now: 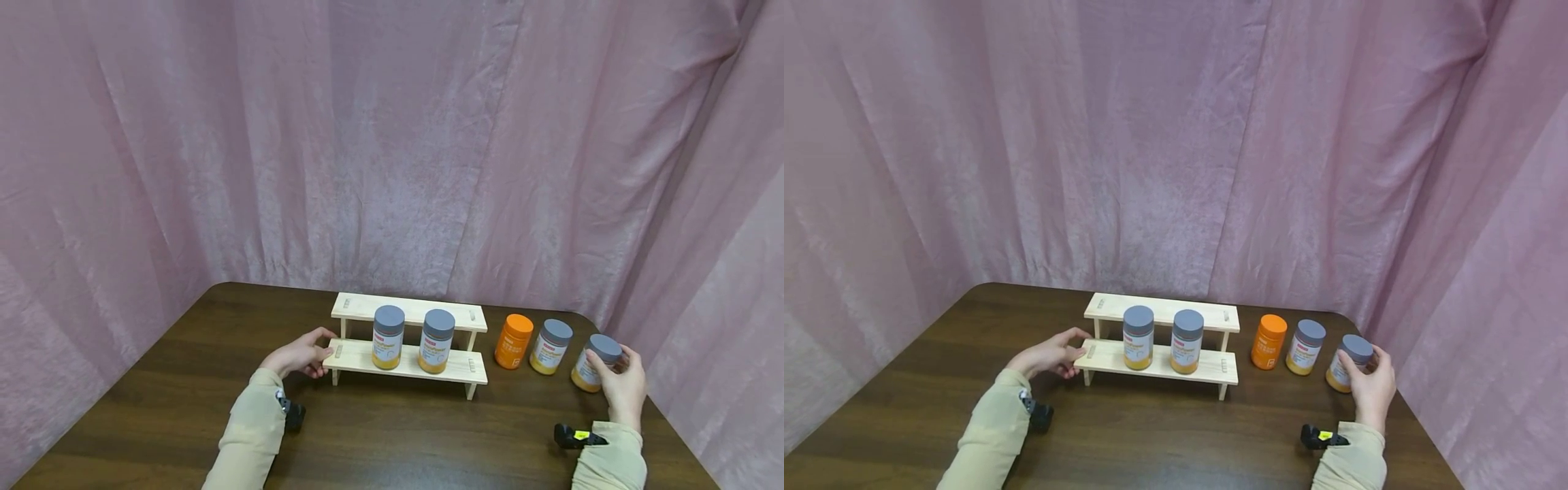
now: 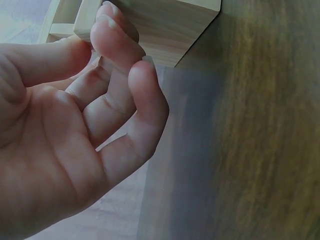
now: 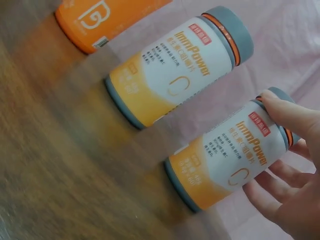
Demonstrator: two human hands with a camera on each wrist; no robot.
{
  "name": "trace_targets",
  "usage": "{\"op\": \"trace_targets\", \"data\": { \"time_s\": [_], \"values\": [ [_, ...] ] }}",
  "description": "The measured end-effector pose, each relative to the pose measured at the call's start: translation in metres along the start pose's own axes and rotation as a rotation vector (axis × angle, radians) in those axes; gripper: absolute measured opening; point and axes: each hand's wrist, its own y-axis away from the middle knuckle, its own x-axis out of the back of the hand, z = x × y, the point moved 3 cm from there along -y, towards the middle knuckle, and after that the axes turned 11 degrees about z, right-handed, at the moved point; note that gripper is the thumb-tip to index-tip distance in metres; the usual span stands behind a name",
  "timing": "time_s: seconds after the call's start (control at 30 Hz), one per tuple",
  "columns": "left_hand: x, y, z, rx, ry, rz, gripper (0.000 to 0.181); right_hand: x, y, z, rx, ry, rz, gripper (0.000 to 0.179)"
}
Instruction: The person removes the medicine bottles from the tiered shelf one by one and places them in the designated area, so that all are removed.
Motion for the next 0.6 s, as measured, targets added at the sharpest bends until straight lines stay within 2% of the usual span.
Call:
{"op": "trace_targets", "data": {
  "time_s": [0.27,0.6],
  "values": [
    [0.001,0.0001,-0.0009,0.017,0.003,0.016,0.037,-0.0026,-0.0018,0.0026,-0.005,-0.01,0.014,0.073],
    [-0.0003,0.002,0.0003,0.02,-0.006,0.02,0.037,-0.0077,0.002,0.0046,-0.053,-0.056,-0.057,0.074]
  ]
}}
